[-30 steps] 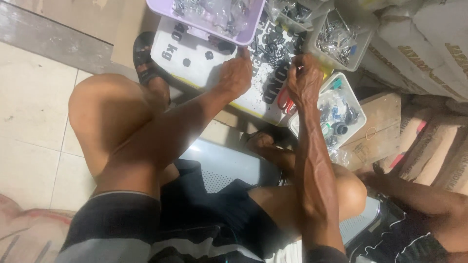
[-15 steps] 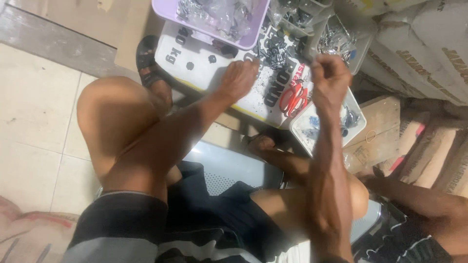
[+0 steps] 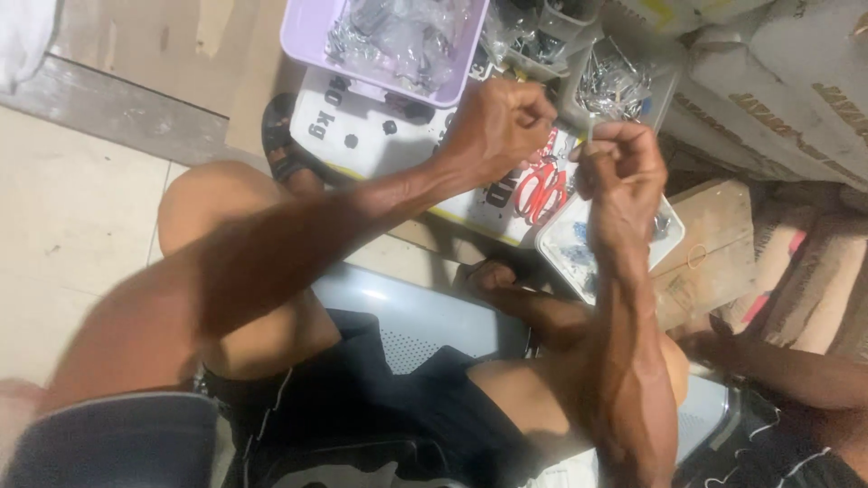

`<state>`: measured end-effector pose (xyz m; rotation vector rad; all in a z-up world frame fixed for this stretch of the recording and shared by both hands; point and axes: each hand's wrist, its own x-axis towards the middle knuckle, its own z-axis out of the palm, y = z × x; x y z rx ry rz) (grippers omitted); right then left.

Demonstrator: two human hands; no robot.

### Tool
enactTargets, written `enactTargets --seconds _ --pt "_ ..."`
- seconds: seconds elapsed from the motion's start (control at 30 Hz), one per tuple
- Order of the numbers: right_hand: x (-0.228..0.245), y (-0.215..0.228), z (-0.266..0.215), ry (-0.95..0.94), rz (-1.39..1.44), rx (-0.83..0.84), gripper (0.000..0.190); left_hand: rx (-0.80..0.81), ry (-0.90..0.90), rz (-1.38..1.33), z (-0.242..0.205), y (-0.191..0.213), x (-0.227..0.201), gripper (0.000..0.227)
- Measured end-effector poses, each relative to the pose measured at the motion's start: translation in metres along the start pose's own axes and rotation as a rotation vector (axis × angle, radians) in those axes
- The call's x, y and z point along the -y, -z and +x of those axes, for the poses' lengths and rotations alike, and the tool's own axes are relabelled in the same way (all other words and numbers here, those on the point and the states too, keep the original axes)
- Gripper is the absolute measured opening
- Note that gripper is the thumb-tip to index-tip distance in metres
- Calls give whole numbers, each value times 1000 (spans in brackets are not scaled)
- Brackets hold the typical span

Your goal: Assembling small hardware components using pliers and hands

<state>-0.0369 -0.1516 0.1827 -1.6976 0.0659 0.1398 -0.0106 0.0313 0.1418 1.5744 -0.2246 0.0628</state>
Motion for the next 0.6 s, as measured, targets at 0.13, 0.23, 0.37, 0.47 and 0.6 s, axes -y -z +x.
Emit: enactTargets --seconds 0.13,0.23,0.37,0.47,0.6 --pt "-11 -7 14 199 -255 65 13 -48 51 -29 -1 -15 20 6" --pt "-3 -19 17 173 -289 129 18 -91 84 -114 -5 -22 28 11" --pt "-7 -19 21 89 -346 83 17 -151 295 -153 0 -20 28 10" --pt "-12 -18 22 49 -301 44 15 -184 420 -182 2 -16 38 11" --pt "-8 -21 21 98 -433 72 14 -202 548 -180 10 -8 42 27"
